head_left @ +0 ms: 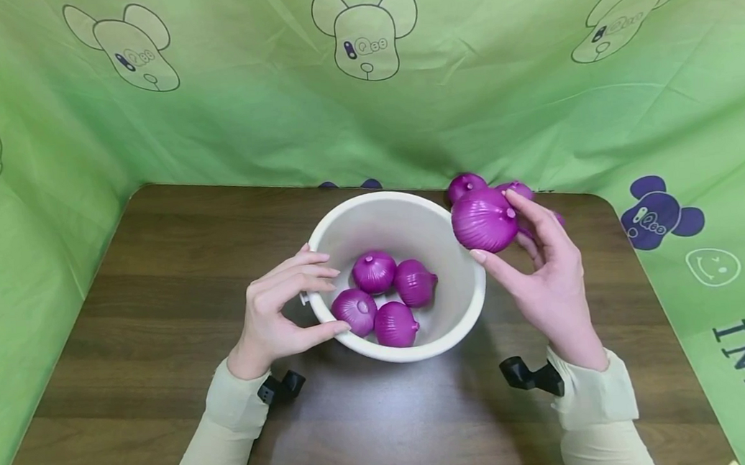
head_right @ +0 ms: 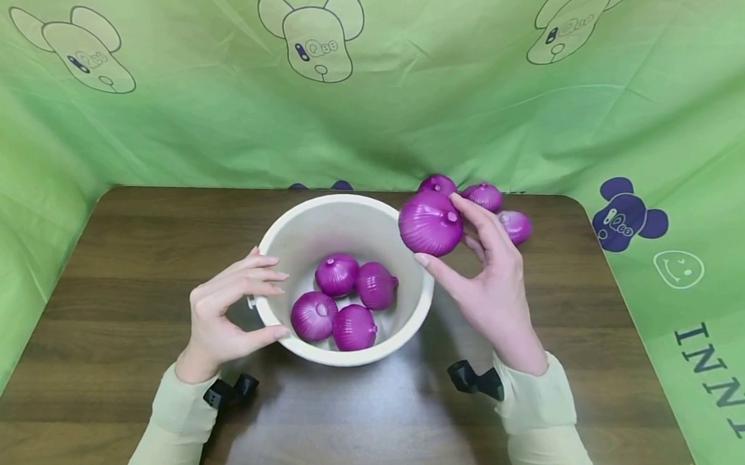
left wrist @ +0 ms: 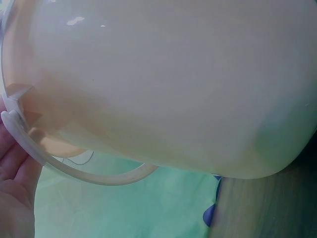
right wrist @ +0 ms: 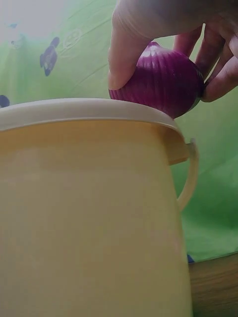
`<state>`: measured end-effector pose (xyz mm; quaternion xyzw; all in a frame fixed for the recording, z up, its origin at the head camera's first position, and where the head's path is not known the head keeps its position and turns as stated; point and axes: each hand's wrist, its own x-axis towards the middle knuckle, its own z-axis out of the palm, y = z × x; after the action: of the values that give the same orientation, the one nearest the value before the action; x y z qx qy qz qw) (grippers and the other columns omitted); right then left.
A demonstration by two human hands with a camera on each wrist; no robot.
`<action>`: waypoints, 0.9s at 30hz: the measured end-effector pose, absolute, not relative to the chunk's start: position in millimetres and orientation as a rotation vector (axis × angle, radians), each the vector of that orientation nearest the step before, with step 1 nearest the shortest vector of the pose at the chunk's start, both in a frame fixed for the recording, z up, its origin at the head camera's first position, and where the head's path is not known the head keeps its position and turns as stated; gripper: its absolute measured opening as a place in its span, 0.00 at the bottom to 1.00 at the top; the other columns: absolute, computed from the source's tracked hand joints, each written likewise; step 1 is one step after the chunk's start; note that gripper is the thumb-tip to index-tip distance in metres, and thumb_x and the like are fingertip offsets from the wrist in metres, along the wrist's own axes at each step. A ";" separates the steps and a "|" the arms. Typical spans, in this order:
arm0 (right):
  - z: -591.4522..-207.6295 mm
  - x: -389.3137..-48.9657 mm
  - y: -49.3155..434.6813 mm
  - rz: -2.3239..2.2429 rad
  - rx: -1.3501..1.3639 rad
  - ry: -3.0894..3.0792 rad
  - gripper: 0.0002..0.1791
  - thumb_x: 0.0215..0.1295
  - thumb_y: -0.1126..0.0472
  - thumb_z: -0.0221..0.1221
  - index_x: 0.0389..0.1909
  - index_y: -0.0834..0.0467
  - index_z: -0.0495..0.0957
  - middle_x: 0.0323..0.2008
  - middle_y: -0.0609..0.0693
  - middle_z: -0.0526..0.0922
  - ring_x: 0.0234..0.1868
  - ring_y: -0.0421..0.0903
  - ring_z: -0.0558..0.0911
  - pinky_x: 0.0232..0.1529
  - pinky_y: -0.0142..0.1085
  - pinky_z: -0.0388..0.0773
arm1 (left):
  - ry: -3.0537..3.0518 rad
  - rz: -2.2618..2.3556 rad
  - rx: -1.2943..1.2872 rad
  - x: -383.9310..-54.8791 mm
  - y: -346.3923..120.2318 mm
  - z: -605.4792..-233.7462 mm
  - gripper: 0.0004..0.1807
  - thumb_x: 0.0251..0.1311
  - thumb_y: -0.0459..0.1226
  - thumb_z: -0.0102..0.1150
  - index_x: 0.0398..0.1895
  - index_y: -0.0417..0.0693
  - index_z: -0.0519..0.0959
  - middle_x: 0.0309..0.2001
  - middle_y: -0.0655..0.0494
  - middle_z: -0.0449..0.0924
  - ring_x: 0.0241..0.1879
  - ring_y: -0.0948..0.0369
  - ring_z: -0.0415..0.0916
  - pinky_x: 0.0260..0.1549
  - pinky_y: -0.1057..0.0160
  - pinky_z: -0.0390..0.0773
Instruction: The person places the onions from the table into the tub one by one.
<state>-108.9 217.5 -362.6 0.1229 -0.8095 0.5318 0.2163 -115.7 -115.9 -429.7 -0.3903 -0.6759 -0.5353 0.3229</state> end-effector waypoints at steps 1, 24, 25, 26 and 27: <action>-361.7 -108.4 216.0 1.471 0.350 -2.242 0.46 0.47 0.84 0.71 0.70 0.60 0.71 0.66 0.56 0.73 0.61 0.47 0.77 0.61 0.33 0.77 | -1.774 -1.405 -1.024 -115.7 -115.9 -429.9 0.23 0.48 0.50 0.81 0.35 0.40 0.86 0.40 0.45 0.87 0.47 0.45 0.83 0.63 0.40 0.73; -338.9 -92.0 183.8 1.496 0.511 -2.274 0.44 0.49 0.84 0.70 0.70 0.62 0.71 0.65 0.59 0.74 0.62 0.48 0.77 0.63 0.36 0.76 | -1.772 -1.397 -1.025 -114.3 -115.1 -429.8 0.24 0.48 0.50 0.81 0.36 0.40 0.87 0.41 0.45 0.87 0.48 0.45 0.83 0.63 0.40 0.74; -339.0 -92.0 183.1 1.496 0.518 -2.273 0.44 0.49 0.84 0.70 0.70 0.62 0.71 0.65 0.59 0.74 0.61 0.47 0.78 0.63 0.35 0.76 | -1.771 -1.398 -1.024 -114.3 -115.1 -429.8 0.24 0.48 0.50 0.81 0.36 0.40 0.87 0.41 0.45 0.87 0.48 0.45 0.83 0.63 0.40 0.74; -338.7 -91.6 182.3 1.493 0.525 -2.276 0.44 0.49 0.84 0.70 0.70 0.63 0.71 0.65 0.60 0.74 0.61 0.47 0.78 0.63 0.35 0.76 | -1.771 -1.398 -1.024 -114.2 -115.0 -429.9 0.24 0.48 0.50 0.81 0.36 0.40 0.87 0.41 0.45 0.87 0.48 0.46 0.83 0.63 0.40 0.74; -338.3 -91.4 181.6 1.492 0.532 -2.278 0.44 0.49 0.84 0.70 0.70 0.64 0.71 0.65 0.59 0.74 0.61 0.46 0.78 0.63 0.36 0.76 | -1.772 -1.398 -1.024 -114.2 -115.0 -429.9 0.24 0.48 0.50 0.81 0.36 0.40 0.87 0.41 0.45 0.87 0.49 0.46 0.83 0.63 0.40 0.74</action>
<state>-91.4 181.6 -338.3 0.1886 -0.8071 0.5288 0.1825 -114.2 -115.0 -429.9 -0.3907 -0.6759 -0.5335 0.3255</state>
